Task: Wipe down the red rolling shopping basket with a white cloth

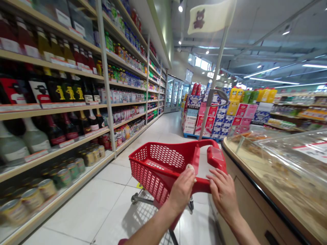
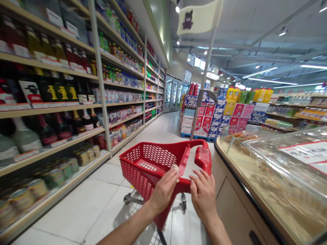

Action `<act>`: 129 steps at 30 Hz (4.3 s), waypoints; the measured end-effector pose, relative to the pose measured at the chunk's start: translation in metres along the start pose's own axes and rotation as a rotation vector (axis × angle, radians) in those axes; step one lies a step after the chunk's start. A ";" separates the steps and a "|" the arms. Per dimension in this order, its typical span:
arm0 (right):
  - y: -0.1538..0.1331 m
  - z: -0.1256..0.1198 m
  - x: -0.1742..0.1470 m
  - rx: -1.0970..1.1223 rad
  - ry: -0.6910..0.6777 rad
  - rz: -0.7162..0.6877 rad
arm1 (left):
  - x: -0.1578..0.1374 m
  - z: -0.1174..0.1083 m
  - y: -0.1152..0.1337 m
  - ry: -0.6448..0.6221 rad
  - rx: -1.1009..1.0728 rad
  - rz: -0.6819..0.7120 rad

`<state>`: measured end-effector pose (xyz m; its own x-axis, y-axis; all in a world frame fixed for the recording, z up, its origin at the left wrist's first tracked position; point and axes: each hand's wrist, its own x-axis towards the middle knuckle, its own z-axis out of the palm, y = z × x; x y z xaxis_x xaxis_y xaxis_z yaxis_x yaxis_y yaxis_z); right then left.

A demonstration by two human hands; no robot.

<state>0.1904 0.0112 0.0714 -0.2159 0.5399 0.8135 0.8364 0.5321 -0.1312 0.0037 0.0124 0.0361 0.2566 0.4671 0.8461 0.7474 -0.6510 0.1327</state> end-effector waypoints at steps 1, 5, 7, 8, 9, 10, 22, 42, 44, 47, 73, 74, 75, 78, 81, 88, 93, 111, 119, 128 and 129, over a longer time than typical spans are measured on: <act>0.001 -0.003 -0.001 -0.019 0.000 -0.019 | 0.000 0.001 0.001 -0.019 -0.002 0.047; 0.011 -0.011 -0.003 -0.090 -0.011 -0.042 | -0.022 -0.006 -0.035 -0.002 0.116 -0.048; 0.013 -0.012 -0.001 -0.120 -0.002 -0.023 | -0.032 -0.007 -0.049 0.016 0.178 -0.133; 0.012 -0.011 0.000 -0.136 0.006 -0.016 | -0.033 -0.006 -0.049 0.011 0.179 -0.135; 0.010 -0.010 0.002 -0.149 0.006 -0.018 | -0.031 -0.003 -0.044 -0.008 0.162 -0.114; 0.006 -0.009 0.004 -0.158 -0.008 -0.034 | -0.028 0.000 -0.036 -0.034 0.135 -0.080; -0.012 -0.013 0.009 -0.106 -0.225 -0.185 | -0.049 -0.008 -0.082 -0.085 0.278 -0.114; 0.025 0.019 -0.017 -0.243 -0.229 -0.174 | -0.121 -0.061 -0.126 -0.111 0.405 -0.234; 0.028 0.020 -0.017 -0.259 -0.220 -0.162 | -0.131 -0.072 -0.137 -0.061 0.450 -0.308; 0.027 0.025 -0.017 -0.273 -0.214 -0.148 | -0.129 -0.061 -0.128 -0.060 0.450 -0.300; 0.014 0.035 -0.016 -0.233 -0.184 -0.132 | -0.093 -0.010 -0.094 -0.144 0.283 -0.221; 0.014 0.035 -0.016 -0.231 -0.185 -0.139 | -0.091 -0.007 -0.090 -0.180 0.258 -0.204; 0.015 0.035 -0.016 -0.229 -0.186 -0.146 | -0.090 -0.008 -0.090 -0.201 0.244 -0.216; 0.015 0.034 -0.017 -0.221 -0.181 -0.144 | -0.097 -0.027 -0.107 -0.151 0.288 -0.390; 0.012 0.036 -0.017 -0.221 -0.159 -0.106 | -0.104 -0.040 -0.120 -0.096 0.329 -0.474; 0.015 0.036 -0.018 -0.237 -0.149 -0.132 | -0.088 -0.003 -0.085 -0.192 0.163 -0.225; 0.015 0.036 -0.018 -0.223 -0.144 -0.094 | -0.103 -0.037 -0.121 -0.035 0.202 -0.448; -0.043 0.044 -0.038 0.681 0.028 0.498 | -0.007 -0.001 0.019 -0.189 -0.881 -0.734; 0.059 0.011 -0.011 -0.046 0.226 0.074 | -0.045 -0.003 -0.080 -0.419 0.142 -0.596; 0.052 0.037 -0.066 -0.002 0.115 0.066 | -0.056 0.008 -0.089 -0.477 0.213 -0.567; 0.058 0.030 -0.049 -0.008 0.209 0.104 | -0.057 0.007 -0.091 -0.481 0.217 -0.566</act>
<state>0.2341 0.0349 0.0072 -0.0200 0.4439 0.8959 0.8528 0.4753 -0.2164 -0.0741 0.0493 -0.0276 -0.0001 0.9345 0.3559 0.9347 -0.1264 0.3322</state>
